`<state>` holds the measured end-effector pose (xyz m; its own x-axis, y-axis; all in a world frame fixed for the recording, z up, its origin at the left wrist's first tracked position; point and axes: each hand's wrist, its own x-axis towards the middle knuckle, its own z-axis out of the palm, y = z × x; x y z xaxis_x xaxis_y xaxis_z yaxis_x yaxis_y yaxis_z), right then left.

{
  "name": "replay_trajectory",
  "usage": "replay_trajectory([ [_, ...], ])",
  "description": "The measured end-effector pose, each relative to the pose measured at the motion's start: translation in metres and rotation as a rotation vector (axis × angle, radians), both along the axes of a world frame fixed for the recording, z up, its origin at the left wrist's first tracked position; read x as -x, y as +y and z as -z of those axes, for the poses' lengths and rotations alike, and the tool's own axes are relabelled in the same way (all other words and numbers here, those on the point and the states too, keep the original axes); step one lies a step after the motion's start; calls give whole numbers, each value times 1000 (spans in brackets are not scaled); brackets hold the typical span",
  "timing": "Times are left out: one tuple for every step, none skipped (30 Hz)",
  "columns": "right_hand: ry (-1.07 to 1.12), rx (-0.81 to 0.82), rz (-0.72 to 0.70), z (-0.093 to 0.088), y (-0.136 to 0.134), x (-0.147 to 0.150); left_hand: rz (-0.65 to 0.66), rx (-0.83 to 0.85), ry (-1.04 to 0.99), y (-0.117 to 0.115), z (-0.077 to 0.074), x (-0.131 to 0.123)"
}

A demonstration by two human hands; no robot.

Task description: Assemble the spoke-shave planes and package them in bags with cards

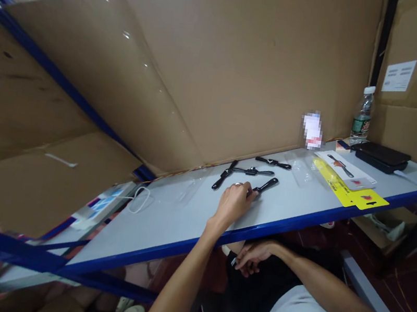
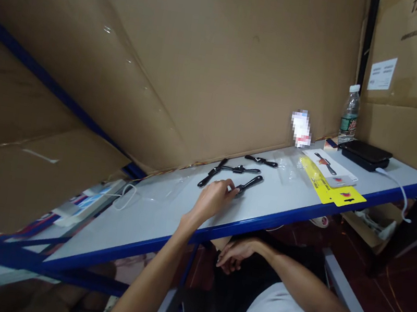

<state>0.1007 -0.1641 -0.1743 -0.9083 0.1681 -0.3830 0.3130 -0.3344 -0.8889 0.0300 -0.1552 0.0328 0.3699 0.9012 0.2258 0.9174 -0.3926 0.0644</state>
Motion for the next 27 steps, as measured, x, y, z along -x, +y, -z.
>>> replay_trajectory([
  [-2, -3, -7, 0, 0, 1, 4, 4, 26, 1, 0, -3],
  [-8, -2, -14, 0, 0, 2, 6, 6, 39, 3, 1, -6],
  [-13, 3, -19, 1, 0, 3, 7, 5, 39, 6, 3, -7],
  [-14, 9, -20, 2, 0, 4, 14, 3, 32, 8, 6, -6],
  [-9, 17, -19, 4, 0, 5, 32, -2, 20, 11, 9, -5],
  [0, 24, -19, 5, 1, 5, 58, -12, 5, 13, 11, -2],
  [11, 30, -20, 7, 2, 6, 94, -24, -15, 15, 14, 1],
  [19, 37, -25, 9, 3, 6, 136, -38, -36, 17, 16, 4],
  [25, 44, -29, 11, 4, 7, 182, -55, -54, 18, 17, 8],
  [28, 51, -33, 12, 5, 7, 224, -75, -65, 19, 18, 12],
  [30, 58, -35, 14, 6, 7, 256, -103, -69, 19, 19, 15],
  [33, 65, -37, 15, 7, 8, 270, -140, -68, 20, 19, 18],
  [39, 71, -38, 17, 7, 8, 264, -186, -68, 20, 18, 21],
  [46, 75, -40, 18, 8, 8, 240, -235, -75, 20, 16, 24],
  [56, 76, -41, 19, 8, 8, 203, -282, -94, 21, 14, 26],
  [63, 77, -44, 19, 8, 8, 158, -323, -122, 21, 11, 29],
  [67, 76, -45, 19, 9, 8, 115, -354, -154, 22, 9, 33],
  [66, 76, -47, 19, 9, 8, 79, -377, -183, 23, 6, 36],
  [63, 77, -48, 19, 9, 7, 52, -390, -210, 24, 4, 40],
  [57, 79, -50, 18, 9, 7, 31, -398, -236, 26, 2, 44],
  [52, 80, -50, 18, 9, 7, 15, -400, -261, 27, 1, 48],
  [46, 80, -49, 17, 8, 7, 4, -398, -284, 28, 0, 53],
  [41, 78, -48, 16, 8, 7, -5, -391, -307, 29, 1, 57],
  [36, 77, -48, 16, 8, 7, -13, -382, -327, 29, 2, 61],
  [32, 75, -48, 15, 8, 7, -23, -369, -344, 30, 3, 65],
  [29, 72, -48, 15, 8, 7, -32, -350, -357, 30, 5, 69],
  [31, 70, -51, 15, 8, 7, -44, -328, -369, 29, 7, 72],
])
